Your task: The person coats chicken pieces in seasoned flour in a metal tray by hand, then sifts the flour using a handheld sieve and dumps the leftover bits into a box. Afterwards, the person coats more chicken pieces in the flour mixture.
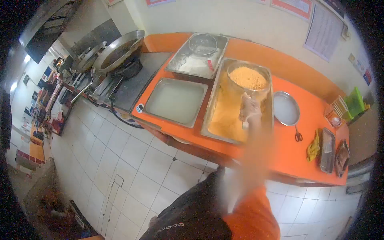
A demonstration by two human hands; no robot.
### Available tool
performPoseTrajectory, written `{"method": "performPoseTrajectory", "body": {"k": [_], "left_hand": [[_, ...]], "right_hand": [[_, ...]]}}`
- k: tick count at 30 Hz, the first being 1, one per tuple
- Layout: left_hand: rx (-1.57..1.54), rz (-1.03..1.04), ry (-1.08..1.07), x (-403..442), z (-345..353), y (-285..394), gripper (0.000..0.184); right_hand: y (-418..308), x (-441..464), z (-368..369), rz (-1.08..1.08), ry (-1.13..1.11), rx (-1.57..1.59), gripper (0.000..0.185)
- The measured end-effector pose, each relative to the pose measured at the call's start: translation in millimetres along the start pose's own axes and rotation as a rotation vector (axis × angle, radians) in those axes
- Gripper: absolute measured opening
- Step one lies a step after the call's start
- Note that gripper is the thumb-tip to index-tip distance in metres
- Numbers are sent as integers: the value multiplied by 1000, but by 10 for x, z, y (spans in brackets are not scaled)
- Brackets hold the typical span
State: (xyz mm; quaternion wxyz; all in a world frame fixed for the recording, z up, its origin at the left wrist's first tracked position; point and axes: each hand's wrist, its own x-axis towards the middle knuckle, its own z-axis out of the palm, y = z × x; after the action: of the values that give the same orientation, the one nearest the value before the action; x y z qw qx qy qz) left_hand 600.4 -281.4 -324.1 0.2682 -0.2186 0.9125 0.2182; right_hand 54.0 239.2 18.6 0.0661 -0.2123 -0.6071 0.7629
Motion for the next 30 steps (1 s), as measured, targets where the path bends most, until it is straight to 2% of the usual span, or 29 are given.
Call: {"method": "performPoseTrajectory", "body": {"k": [1, 3, 4, 5, 8, 9, 11, 12, 13, 14, 15, 16, 18, 19, 22, 24, 25, 26, 28, 29, 30], "left_hand": [[44, -13, 70, -14, 56, 0, 16], [64, -20, 11, -12, 163, -118, 16], [67, -17, 10, 193, 173, -97, 17], [5, -4, 30, 19, -89, 163, 18], [-130, 107, 249, -108, 1, 22, 17], [1, 122, 180, -41, -28, 32, 15], [30, 126, 295, -26, -13, 24, 13], [52, 124, 333, -130, 24, -43, 12], [-87, -32, 183, 26, 253, -295, 10], [-202, -205, 50, 156, 436, -493, 9], [-52, -110, -2, 289, 328, -343, 10], [108, -36, -62, 232, 243, -309, 10], [26, -14, 27, -118, -78, 60, 15], [26, 34, 37, -99, 67, -66, 14], [2, 90, 92, 132, 184, -120, 9], [-25, 57, 70, 68, 175, -160, 11], [-96, -159, -27, 70, 211, -138, 16], [-6, -110, -47, 174, 181, -84, 17], [182, -34, -87, 206, 83, -109, 19], [98, -64, -21, 22, 103, -230, 19], [9, -81, 53, -54, -9, -59, 18]], "right_hand": [[263, 245, -78, -117, -9, -32, 26], [227, 274, -118, -122, 5, -50, 24], [-73, 89, -2, -17, 20, -25, 23], [-146, -80, 43, 123, 41, -10, 21], [319, 405, -135, 10, -11, -136, 17], [163, 371, -80, 41, -16, -91, 18], [-40, 49, -13, 147, -25, -11, 19], [257, 274, -106, 11, -56, -118, 20], [718, 709, -293, -126, -84, -227, 21], [718, 913, -291, -216, -96, -288, 21], [708, 1102, -285, -306, -102, -349, 21], [615, 1086, -205, -304, -92, -370, 20], [591, 688, -282, -199, -54, -372, 18], [521, 452, -334, -130, -29, -343, 18], [-132, -83, 12, 109, 5, -18, 19], [109, -2, -70, 51, -21, -67, 25], [228, 82, -147, -3, -48, -97, 25], [237, 256, -146, -84, -87, -115, 26], [-80, 93, -14, 5, -88, -53, 27], [-52, -81, -29, 89, -79, -33, 27], [145, 28, -132, -116, -61, -193, 28]]}}
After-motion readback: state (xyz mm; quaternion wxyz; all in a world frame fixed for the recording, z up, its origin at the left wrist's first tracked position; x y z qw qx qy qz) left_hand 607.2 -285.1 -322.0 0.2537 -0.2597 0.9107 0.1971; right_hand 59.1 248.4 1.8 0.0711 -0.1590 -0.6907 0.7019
